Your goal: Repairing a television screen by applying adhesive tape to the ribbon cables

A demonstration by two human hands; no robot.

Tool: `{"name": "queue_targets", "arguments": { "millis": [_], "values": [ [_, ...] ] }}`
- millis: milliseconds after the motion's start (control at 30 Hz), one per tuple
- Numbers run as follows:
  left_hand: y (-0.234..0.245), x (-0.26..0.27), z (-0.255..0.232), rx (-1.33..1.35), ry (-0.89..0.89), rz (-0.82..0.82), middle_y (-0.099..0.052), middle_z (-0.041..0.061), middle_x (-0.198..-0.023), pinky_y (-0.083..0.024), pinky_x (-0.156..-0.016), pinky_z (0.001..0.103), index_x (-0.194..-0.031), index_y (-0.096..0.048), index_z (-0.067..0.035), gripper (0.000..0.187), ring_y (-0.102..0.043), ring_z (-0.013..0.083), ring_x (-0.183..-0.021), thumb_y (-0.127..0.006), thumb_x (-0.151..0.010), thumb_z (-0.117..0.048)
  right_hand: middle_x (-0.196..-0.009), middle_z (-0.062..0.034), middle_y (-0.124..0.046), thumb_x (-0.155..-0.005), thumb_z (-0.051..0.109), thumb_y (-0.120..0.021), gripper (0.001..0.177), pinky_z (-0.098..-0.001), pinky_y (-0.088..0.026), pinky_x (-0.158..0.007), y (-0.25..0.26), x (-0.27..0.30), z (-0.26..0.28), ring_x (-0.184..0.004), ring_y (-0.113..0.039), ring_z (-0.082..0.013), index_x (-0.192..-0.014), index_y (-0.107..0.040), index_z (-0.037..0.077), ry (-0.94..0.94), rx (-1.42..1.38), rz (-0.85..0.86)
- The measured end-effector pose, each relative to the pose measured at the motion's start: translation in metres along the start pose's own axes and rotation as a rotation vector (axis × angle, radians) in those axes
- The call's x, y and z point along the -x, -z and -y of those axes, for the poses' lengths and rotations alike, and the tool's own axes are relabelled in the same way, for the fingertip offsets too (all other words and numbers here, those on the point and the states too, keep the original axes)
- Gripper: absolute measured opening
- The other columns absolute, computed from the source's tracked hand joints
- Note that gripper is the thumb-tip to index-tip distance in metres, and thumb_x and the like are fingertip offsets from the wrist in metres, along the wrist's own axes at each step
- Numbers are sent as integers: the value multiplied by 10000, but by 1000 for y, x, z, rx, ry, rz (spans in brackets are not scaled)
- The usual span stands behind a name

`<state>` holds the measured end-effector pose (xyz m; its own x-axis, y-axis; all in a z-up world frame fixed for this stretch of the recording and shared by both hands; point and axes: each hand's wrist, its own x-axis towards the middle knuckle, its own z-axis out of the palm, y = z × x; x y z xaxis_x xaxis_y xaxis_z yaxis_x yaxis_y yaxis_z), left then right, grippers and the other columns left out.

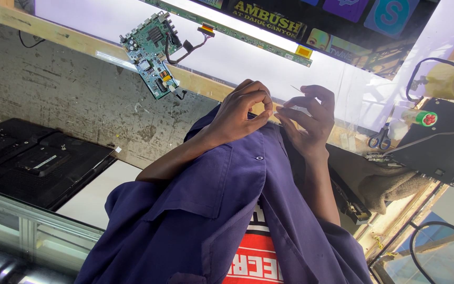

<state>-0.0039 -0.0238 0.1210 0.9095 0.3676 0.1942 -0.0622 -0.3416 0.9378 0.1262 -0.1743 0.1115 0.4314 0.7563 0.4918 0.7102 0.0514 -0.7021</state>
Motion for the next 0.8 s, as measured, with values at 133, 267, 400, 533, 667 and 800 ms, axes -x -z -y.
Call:
{"name": "queue_targets", "arguments": {
  "millis": [133,267,400,533,667,800],
  "values": [
    [0,1,0,38,48,0,-590,45,-864,-488,-602,311,-813,-606,-119,57,-568,224,-898,-605,-870,-122,-808,-57,-682,-822,110,-873,70,-419,-433,-909,2,2,-1,-1001,-563,-322,-839,-808,132,21,46,-52],
    [0,2,0,71,91,-7,-609,57,-879,-505,-594,315,-845,-625,-113,89,-581,239,-901,-574,-908,-150,-788,-63,-669,-824,111,-883,73,-419,-434,-905,4,3,-4,-990,-550,-310,-830,-812,128,6,72,-57],
    [-1,4,10,215,163,-44,-601,43,-868,-500,-563,283,-920,-642,-120,149,-582,202,-868,-552,-975,-225,-782,-65,-677,-817,110,-892,79,-420,-440,-905,7,6,-7,-977,-549,-303,-831,-815,122,15,102,-74],
    [1,4,13,268,178,-62,-587,27,-872,-498,-564,270,-983,-645,-139,176,-576,171,-852,-541,-1009,-279,-791,-77,-675,-828,128,-884,77,-432,-426,-927,11,6,-9,-979,-531,-309,-847,-811,108,-10,87,-85],
    [0,3,20,273,180,-59,-574,30,-868,-501,-551,277,-1019,-636,-137,173,-580,172,-834,-529,-1023,-273,-799,-80,-674,-835,135,-877,76,-436,-422,-936,10,7,-13,-987,-533,-313,-843,-808,105,-29,97,-87],
    [-5,-1,37,124,166,-70,-582,31,-842,-526,-601,313,-994,-637,-122,79,-602,212,-846,-569,-964,-148,-812,-79,-655,-866,189,-871,122,-438,-420,-948,13,18,-35,-993,-516,-310,-839,-804,90,-103,129,-131]
  ]
}}
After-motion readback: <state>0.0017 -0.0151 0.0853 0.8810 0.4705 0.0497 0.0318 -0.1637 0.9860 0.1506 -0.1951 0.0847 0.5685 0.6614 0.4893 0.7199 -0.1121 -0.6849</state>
